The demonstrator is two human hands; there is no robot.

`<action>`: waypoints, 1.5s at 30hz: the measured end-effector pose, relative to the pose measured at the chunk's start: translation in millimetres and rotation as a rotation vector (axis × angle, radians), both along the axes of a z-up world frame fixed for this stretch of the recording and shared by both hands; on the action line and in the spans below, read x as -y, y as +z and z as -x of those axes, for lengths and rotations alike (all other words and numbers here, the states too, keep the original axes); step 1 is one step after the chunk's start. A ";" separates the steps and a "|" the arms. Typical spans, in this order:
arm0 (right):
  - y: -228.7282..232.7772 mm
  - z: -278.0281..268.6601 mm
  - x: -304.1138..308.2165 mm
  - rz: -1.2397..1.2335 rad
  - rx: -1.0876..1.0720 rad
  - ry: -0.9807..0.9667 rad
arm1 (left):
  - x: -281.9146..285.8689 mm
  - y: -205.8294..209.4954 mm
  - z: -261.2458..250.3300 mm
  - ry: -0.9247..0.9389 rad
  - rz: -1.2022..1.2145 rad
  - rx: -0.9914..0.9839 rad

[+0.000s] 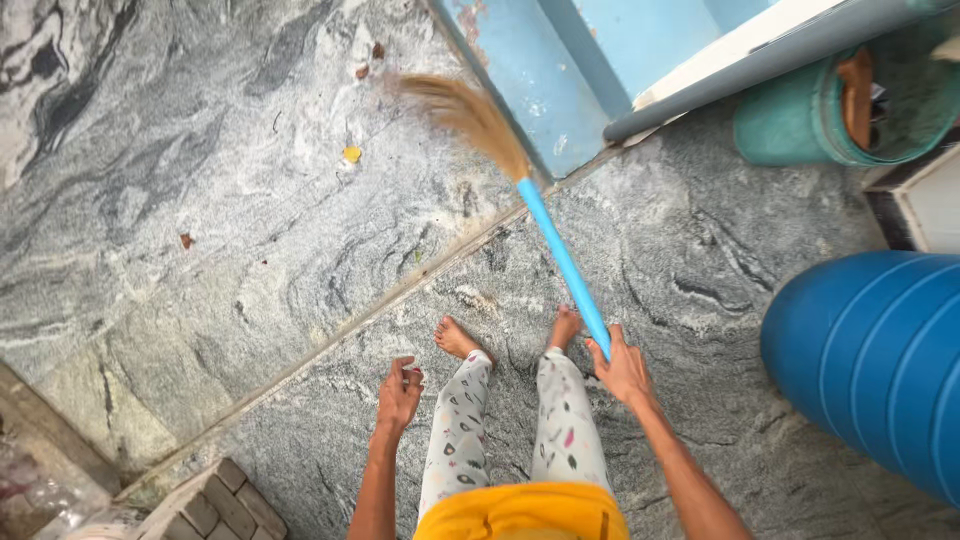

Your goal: The person sweeps a stone-tiled floor and a set of stairs using a broom, then opens a gate and sweeps the area around it.

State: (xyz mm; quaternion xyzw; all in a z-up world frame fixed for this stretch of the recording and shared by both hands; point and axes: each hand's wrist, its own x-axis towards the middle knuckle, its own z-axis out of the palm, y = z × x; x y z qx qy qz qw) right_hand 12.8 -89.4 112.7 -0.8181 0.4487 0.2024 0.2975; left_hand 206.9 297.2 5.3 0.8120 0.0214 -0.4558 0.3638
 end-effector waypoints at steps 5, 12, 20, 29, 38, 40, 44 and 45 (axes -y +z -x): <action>47.7 -48.9 -54.7 0.168 0.228 -0.341 | 16.5 16.5 -31.1 0.068 0.096 0.069; 64.9 -217.4 80.7 -0.375 0.833 -1.034 | 72.8 49.0 -63.3 0.105 0.156 0.100; 91.7 -230.2 170.4 -0.288 0.715 -0.651 | 136.0 85.8 -94.1 0.174 0.067 0.058; 140.0 -229.6 88.4 -0.489 0.770 -1.126 | 242.0 87.6 -137.1 0.181 0.157 0.081; 123.4 -193.5 197.3 -0.460 0.494 -0.664 | 305.1 84.3 -152.2 0.167 0.295 0.053; 137.4 -169.6 180.8 -0.442 0.579 -0.653 | 307.5 84.4 -158.2 0.124 0.307 0.077; 172.1 -184.6 122.6 -0.294 0.712 -0.803 | 293.0 89.4 -167.8 0.040 0.271 0.095; 180.8 -203.3 120.2 -0.266 0.806 -0.883 | 299.6 88.1 -178.3 0.013 0.279 0.172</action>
